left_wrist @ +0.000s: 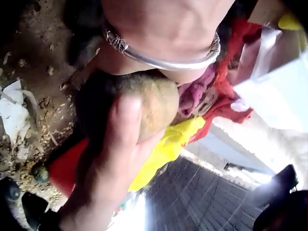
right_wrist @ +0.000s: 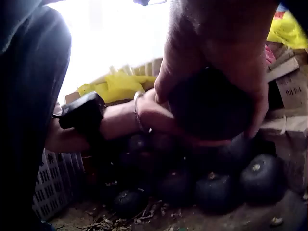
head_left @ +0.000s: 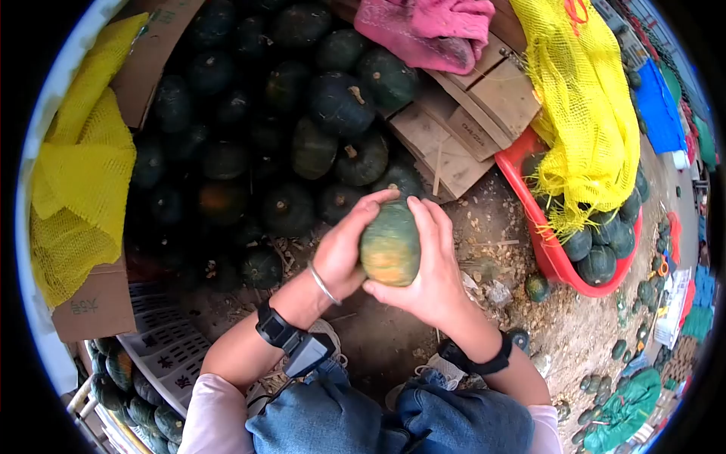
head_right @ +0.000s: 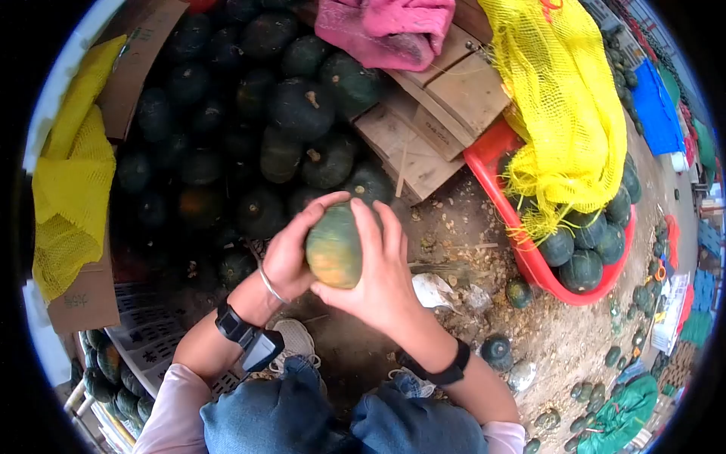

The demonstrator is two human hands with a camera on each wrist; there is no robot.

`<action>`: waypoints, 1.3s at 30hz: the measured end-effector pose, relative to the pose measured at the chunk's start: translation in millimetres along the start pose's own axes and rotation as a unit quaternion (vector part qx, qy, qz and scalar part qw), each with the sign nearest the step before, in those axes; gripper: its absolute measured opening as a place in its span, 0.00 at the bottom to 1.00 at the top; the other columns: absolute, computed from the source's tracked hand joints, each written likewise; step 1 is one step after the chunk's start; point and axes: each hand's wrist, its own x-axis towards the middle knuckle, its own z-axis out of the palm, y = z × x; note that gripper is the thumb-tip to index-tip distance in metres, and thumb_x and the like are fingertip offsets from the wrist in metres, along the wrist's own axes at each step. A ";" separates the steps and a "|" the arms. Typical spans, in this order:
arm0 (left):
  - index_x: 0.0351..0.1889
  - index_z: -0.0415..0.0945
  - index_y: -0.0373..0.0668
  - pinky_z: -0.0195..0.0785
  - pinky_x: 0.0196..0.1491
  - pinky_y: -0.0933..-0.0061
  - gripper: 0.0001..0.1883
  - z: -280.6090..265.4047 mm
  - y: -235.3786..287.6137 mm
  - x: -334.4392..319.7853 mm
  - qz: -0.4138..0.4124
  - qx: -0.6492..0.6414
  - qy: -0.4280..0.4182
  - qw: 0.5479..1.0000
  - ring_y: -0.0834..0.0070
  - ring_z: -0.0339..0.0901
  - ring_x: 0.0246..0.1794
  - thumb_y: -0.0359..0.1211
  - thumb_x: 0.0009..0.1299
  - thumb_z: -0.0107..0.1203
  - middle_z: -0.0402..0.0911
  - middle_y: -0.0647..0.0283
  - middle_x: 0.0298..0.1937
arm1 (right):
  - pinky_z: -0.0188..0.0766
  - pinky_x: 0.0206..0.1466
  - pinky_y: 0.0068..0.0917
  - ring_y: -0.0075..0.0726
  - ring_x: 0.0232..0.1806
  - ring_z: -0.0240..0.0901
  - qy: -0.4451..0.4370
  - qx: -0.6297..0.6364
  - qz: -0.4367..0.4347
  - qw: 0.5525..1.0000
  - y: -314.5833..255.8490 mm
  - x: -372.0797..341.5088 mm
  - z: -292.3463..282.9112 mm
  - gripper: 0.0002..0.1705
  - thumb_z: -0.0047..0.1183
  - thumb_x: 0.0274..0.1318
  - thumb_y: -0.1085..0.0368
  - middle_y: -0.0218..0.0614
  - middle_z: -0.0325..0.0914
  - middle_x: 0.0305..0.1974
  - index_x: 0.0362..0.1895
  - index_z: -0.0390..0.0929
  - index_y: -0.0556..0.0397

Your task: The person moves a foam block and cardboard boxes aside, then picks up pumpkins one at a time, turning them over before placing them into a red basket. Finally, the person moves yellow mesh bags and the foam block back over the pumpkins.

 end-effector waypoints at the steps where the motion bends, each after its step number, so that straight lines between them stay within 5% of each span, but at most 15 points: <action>1: 0.64 0.62 0.39 0.62 0.63 0.65 0.24 5.9 -6.2 -2.6 0.009 0.024 0.011 1.000 0.68 0.69 0.59 0.41 0.74 0.41 0.70 0.57 0.60 | 0.61 0.63 0.42 0.53 0.66 0.56 -0.015 0.061 0.014 0.998 12.2 -5.2 3.0 0.61 0.73 0.30 0.57 0.52 0.55 0.63 0.69 0.49 0.53; 4: 0.62 0.65 0.40 0.60 0.62 0.68 0.22 -9.2 -0.3 4.6 0.074 0.378 -0.046 0.922 0.68 0.68 0.59 0.39 0.73 0.45 0.70 0.57 0.58 | 0.62 0.63 0.39 0.46 0.62 0.62 -0.067 0.374 0.101 0.920 32.7 -13.8 -1.9 0.57 0.69 0.34 0.60 0.47 0.61 0.61 0.69 0.49 0.52; 8: 0.56 0.69 0.43 0.55 0.63 0.54 0.29 -4.2 63.0 27.9 0.434 0.728 0.074 0.525 0.48 0.61 0.61 0.31 0.52 0.61 0.66 0.48 0.60 | 0.62 0.64 0.37 0.41 0.61 0.64 -0.072 0.632 0.242 0.733 58.1 -42.9 -12.4 0.54 0.66 0.38 0.62 0.43 0.63 0.60 0.70 0.49 0.50; 13: 0.62 0.65 0.45 0.52 0.67 0.53 0.45 -11.3 120.7 96.2 0.344 0.893 0.007 0.289 0.53 0.59 0.66 0.32 0.41 0.71 0.65 0.51 0.62 | 0.63 0.63 0.36 0.39 0.61 0.63 -0.014 0.585 0.331 0.741 104.0 -137.1 -66.4 0.49 0.62 0.44 0.64 0.39 0.64 0.60 0.70 0.51 0.46; 16: 0.61 0.66 0.41 0.56 0.66 0.61 0.44 -57.9 147.8 138.8 0.371 0.880 -0.051 0.293 0.56 0.64 0.63 0.30 0.42 0.71 0.69 0.52 0.61 | 0.64 0.61 0.36 0.40 0.60 0.64 0.122 0.467 0.418 0.769 134.6 -237.3 -127.7 0.45 0.61 0.48 0.64 0.39 0.65 0.60 0.70 0.52 0.46; 20: 0.70 0.53 0.45 0.48 0.68 0.53 0.43 -156.5 191.3 210.6 0.346 0.851 -0.084 0.385 0.56 0.52 0.71 0.39 0.57 0.63 0.56 0.56 0.71 | 0.70 0.55 0.36 0.40 0.57 0.67 0.320 0.317 0.557 0.697 126.8 -379.6 -197.7 0.44 0.61 0.50 0.60 0.42 0.66 0.58 0.69 0.52 0.47; 23: 0.73 0.46 0.55 0.59 0.57 0.31 0.46 -72.6 167.9 143.0 0.324 0.846 0.006 0.424 0.47 0.53 0.68 0.50 0.61 0.62 0.50 0.58 0.73 | 0.74 0.47 0.33 0.39 0.52 0.71 0.408 0.207 0.625 0.633 107.6 -469.1 -202.0 0.45 0.64 0.46 0.56 0.44 0.68 0.55 0.66 0.55 0.51; 24: 0.69 0.52 0.51 0.60 0.58 0.35 0.42 -32.8 157.1 121.8 0.237 0.643 0.052 0.726 0.48 0.55 0.67 0.51 0.61 0.61 0.55 0.57 0.70 | 0.74 0.47 0.33 0.39 0.52 0.70 0.414 0.168 0.639 0.626 108.5 -501.3 -194.0 0.47 0.66 0.44 0.55 0.44 0.69 0.54 0.66 0.56 0.52; 25: 0.66 0.59 0.47 0.61 0.58 0.39 0.38 9.9 144.5 97.9 0.114 0.351 0.094 0.925 0.49 0.57 0.66 0.52 0.61 0.60 0.59 0.55 0.68 | 0.74 0.48 0.34 0.39 0.52 0.70 0.418 0.130 0.653 0.618 109.6 -533.4 -181.7 0.48 0.67 0.43 0.54 0.44 0.70 0.53 0.66 0.56 0.53; 26: 0.64 0.63 0.45 0.62 0.59 0.41 0.36 21.6 137.5 88.9 0.037 0.151 0.068 0.986 0.49 0.59 0.65 0.52 0.62 0.59 0.62 0.55 0.66 | 0.73 0.50 0.33 0.38 0.52 0.70 0.432 0.076 0.658 0.612 110.0 -560.2 -162.3 0.50 0.69 0.39 0.52 0.44 0.70 0.53 0.65 0.57 0.54; 29: 0.58 0.70 0.42 0.63 0.58 0.47 0.32 13.2 107.8 57.1 -0.072 -0.178 -0.023 0.981 0.50 0.61 0.64 0.53 0.62 0.57 0.67 0.54 0.64 | 0.62 0.62 0.42 0.52 0.58 0.64 0.253 -0.097 0.662 0.699 108.7 -597.2 -104.2 0.55 0.70 0.34 0.48 0.52 0.65 0.56 0.66 0.56 0.51; 30: 0.65 0.61 0.45 0.45 0.67 0.50 0.31 -13.8 112.3 66.0 -0.134 -0.118 -0.154 0.972 0.55 0.52 0.70 0.46 0.67 0.53 0.58 0.55 0.69 | 0.59 0.64 0.45 0.56 0.61 0.60 0.196 -0.134 0.663 0.710 106.2 -586.4 -81.6 0.56 0.70 0.31 0.48 0.55 0.61 0.58 0.66 0.56 0.49; 32: 0.66 0.60 0.46 0.47 0.65 0.44 0.33 -23.9 101.8 60.6 -0.138 -0.080 -0.121 0.980 0.51 0.52 0.69 0.50 0.66 0.52 0.57 0.52 0.69 | 0.54 0.65 0.51 0.65 0.64 0.51 0.106 -0.157 0.638 0.746 101.2 -550.1 -41.6 0.57 0.71 0.28 0.51 0.58 0.51 0.64 0.67 0.55 0.44; 35: 0.67 0.59 0.46 0.49 0.62 0.36 0.37 -14.0 40.9 40.5 -0.157 -0.113 -0.093 0.977 0.45 0.53 0.68 0.56 0.64 0.49 0.56 0.48 0.69 | 0.56 0.63 0.51 0.61 0.61 0.55 0.072 -0.220 0.595 0.769 95.5 -521.9 -39.7 0.55 0.71 0.28 0.57 0.54 0.63 0.57 0.64 0.57 0.56; 39: 0.69 0.57 0.47 0.51 0.58 0.25 0.43 4.2 -17.4 31.6 -0.229 -0.209 -0.127 0.942 0.37 0.54 0.67 0.63 0.62 0.46 0.55 0.42 0.69 | 0.56 0.65 0.51 0.61 0.65 0.48 -0.128 -0.252 0.713 0.642 106.6 -505.0 -39.4 0.63 0.70 0.28 0.50 0.49 0.49 0.66 0.70 0.46 0.46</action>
